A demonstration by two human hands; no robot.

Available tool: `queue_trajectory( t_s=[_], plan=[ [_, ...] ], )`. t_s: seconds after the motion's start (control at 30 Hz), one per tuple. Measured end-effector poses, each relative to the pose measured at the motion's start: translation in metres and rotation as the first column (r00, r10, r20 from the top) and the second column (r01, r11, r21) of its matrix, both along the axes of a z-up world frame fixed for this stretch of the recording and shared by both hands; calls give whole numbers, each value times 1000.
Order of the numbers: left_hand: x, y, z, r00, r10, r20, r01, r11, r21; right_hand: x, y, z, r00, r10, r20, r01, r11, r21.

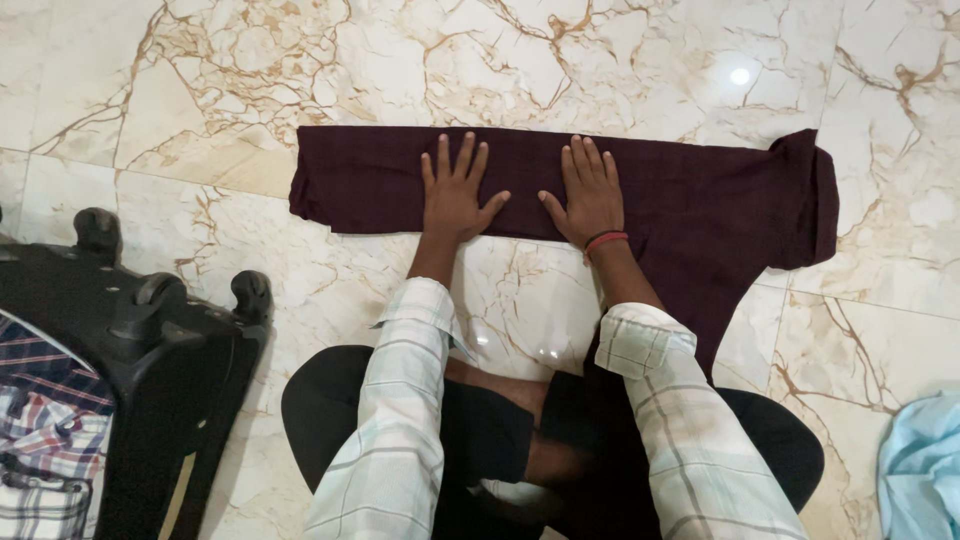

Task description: The person buttons and folds a shirt on the floor, smoothing it by hand and placing it into an open suitcase.

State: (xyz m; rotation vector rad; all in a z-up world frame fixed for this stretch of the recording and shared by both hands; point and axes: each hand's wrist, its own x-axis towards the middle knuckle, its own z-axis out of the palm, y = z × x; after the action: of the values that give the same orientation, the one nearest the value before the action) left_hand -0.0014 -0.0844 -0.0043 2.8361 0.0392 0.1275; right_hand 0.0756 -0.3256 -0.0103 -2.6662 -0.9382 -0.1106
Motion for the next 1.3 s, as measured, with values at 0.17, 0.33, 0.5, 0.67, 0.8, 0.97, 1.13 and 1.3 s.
queue_trajectory(
  t_s=[0.17, 0.33, 0.5, 0.67, 0.8, 0.97, 1.13, 1.3],
  plan=[
    [-11, 42, 0, 969, 219, -111, -216, 976, 38, 3, -13, 4, 999, -32, -6, 31, 999, -17],
    [-18, 86, -20, 930, 367, -30, -366, 930, 18, 7, -26, 1, 995, -93, -31, 92, 996, -13],
    [-18, 100, -31, 882, 461, 95, -462, 887, -20, 30, -79, -2, 974, -227, -28, 227, 974, -6],
    [-31, 125, -24, 720, 693, 38, -694, 719, 36, 42, -129, -10, 955, -298, 3, 298, 954, -27],
    [-35, 140, -26, 593, 805, -6, -804, 593, 34, 45, -150, -15, 933, -358, 39, 360, 932, -54],
    [-36, 141, -29, 559, 829, -11, -828, 559, 42, 45, -185, -14, 909, -414, 53, 416, 908, -47],
    [-36, 138, -22, 558, 829, -41, -829, 559, 28, 44, -219, -8, 892, -449, 46, 451, 887, -93],
    [-35, 136, -22, 553, 832, -40, -832, 554, 29, 42, -221, -10, 868, -495, 44, 497, 864, -78]
  ],
)
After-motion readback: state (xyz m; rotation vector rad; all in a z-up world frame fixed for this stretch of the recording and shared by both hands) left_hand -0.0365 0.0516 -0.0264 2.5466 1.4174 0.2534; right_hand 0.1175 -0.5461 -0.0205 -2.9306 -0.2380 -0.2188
